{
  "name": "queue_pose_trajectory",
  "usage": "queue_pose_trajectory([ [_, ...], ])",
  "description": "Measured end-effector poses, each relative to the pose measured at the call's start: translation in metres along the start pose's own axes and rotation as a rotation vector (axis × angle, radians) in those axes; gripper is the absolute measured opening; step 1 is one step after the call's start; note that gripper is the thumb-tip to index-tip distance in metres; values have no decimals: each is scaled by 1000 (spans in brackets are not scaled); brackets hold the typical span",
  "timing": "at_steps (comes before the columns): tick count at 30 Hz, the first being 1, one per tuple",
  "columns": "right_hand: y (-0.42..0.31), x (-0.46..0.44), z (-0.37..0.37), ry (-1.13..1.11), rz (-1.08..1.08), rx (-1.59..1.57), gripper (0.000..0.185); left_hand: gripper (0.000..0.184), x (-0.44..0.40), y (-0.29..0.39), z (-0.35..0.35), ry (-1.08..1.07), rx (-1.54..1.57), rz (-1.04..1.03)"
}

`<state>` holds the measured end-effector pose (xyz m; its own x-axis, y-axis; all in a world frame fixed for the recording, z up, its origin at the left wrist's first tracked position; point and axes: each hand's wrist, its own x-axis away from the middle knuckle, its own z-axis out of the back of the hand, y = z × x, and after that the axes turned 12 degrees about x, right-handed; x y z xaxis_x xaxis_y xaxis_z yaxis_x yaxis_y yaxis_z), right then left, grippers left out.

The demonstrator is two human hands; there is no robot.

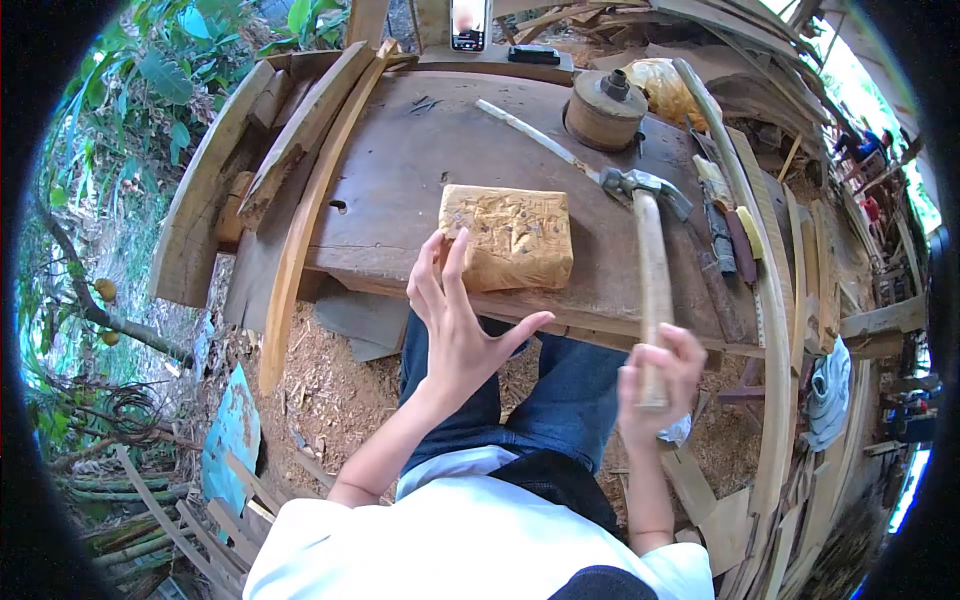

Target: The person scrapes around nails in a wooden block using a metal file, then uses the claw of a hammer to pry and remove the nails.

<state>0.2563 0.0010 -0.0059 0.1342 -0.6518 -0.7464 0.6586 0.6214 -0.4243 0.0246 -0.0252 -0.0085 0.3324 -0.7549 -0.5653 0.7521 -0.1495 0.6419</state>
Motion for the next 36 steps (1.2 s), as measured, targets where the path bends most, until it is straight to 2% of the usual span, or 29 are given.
queue_pose_trajectory([
  [1,2,-4,2,70,-102,-103,22,115,0,-2,5,-13,60,-8],
  [3,6,-17,12,204,-206,-237,20,115,-10,-13,16,-26,92,-6],
  [5,12,-34,25,307,-169,-253,20,117,-28,-29,24,-120,103,-91],
  [7,12,-50,37,393,-174,-438,18,118,-45,-37,33,-139,75,-94],
  [9,10,-68,52,403,-198,-453,18,115,-58,-45,38,-279,157,-83],
  [11,14,-80,59,394,-213,-469,20,111,-62,-55,32,-300,198,-120],
  [13,10,-93,58,379,-229,-489,21,106,-63,-58,24,-397,417,-33],
  [14,7,-99,55,391,-260,-497,21,99,-60,-59,24,-352,352,-77],
  [17,11,-110,35,414,-246,-549,14,100,-54,-53,18,-281,281,-85],
  [19,13,-108,8,390,-483,-558,16,102,-44,-40,12,-233,243,-96],
  [21,7,-106,-20,340,-632,-739,23,103,-39,-37,12,-186,201,-105],
  [22,13,-105,-29,295,-621,-893,26,106,-38,-38,13,-212,209,-136],
  [23,23,-106,-37,365,-642,-1004,34,109,-37,-38,14,-239,216,-169],
  [25,28,-119,-41,415,-562,-1098,39,110,-37,-38,16,-262,315,-149],
  [29,2,-152,-35,345,-409,-1012,40,113,-39,-40,18,-285,275,-152],
  [32,-19,-177,-19,83,-64,-816,38,114,-37,-40,16,-274,264,-147],
  [33,-25,-181,-14,84,-64,-812,38,115,-37,-40,14,-255,265,-148],
  [36,-47,-188,-11,-199,-115,-747,43,118,-35,-41,13,-226,245,-144],
])
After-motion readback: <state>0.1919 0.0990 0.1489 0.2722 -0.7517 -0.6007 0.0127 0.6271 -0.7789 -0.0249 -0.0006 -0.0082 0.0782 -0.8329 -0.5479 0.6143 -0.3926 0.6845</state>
